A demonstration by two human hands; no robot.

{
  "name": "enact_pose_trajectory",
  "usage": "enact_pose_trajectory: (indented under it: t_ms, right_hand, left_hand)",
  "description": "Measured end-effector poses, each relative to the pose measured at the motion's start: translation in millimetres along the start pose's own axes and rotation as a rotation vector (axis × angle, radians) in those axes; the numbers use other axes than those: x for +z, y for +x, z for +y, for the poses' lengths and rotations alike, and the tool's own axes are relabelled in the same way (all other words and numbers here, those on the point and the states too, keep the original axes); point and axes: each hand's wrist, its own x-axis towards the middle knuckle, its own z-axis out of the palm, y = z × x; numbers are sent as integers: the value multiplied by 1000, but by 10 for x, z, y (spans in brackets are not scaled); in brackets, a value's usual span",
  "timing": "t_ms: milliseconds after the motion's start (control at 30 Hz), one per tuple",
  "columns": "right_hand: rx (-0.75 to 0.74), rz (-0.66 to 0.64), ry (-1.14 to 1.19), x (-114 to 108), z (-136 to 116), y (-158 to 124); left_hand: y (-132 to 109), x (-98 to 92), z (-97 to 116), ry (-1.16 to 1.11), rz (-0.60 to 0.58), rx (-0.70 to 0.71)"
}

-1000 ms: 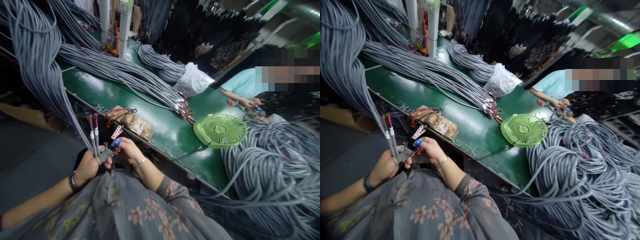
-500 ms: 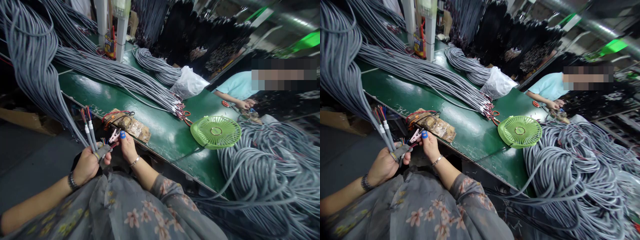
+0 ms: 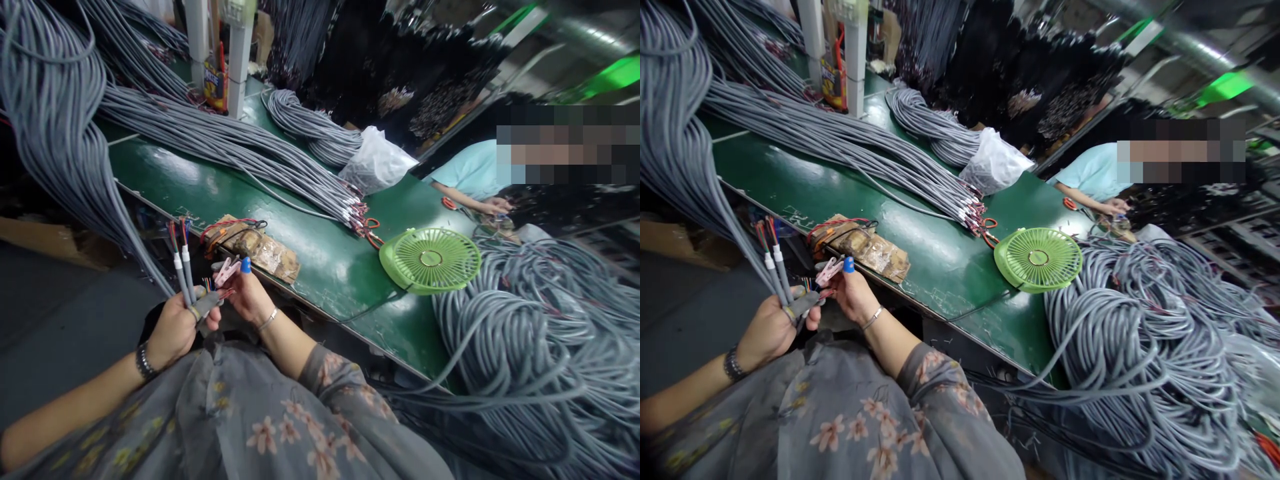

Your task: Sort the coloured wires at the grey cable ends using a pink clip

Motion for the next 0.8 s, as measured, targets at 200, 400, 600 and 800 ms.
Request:
enact_pose_trajectory:
  t_ms: [200, 400, 600, 800]
  right_hand:
    - [39, -157, -75, -221, 47, -220]
    - [-79, -134, -234, -216, 120, -459]
    - [-97, -100, -285, -88, 96, -432]
    - [-42, -88, -321, -48, 93, -363]
  left_hand:
    - [-51, -81, -49, 35, -20, 29]
    - [-61, -172, -176, 164, -5, 114]
    - [-85, -251, -122, 347, -117, 120]
    - [-100, -307, -183, 341, -93, 156]
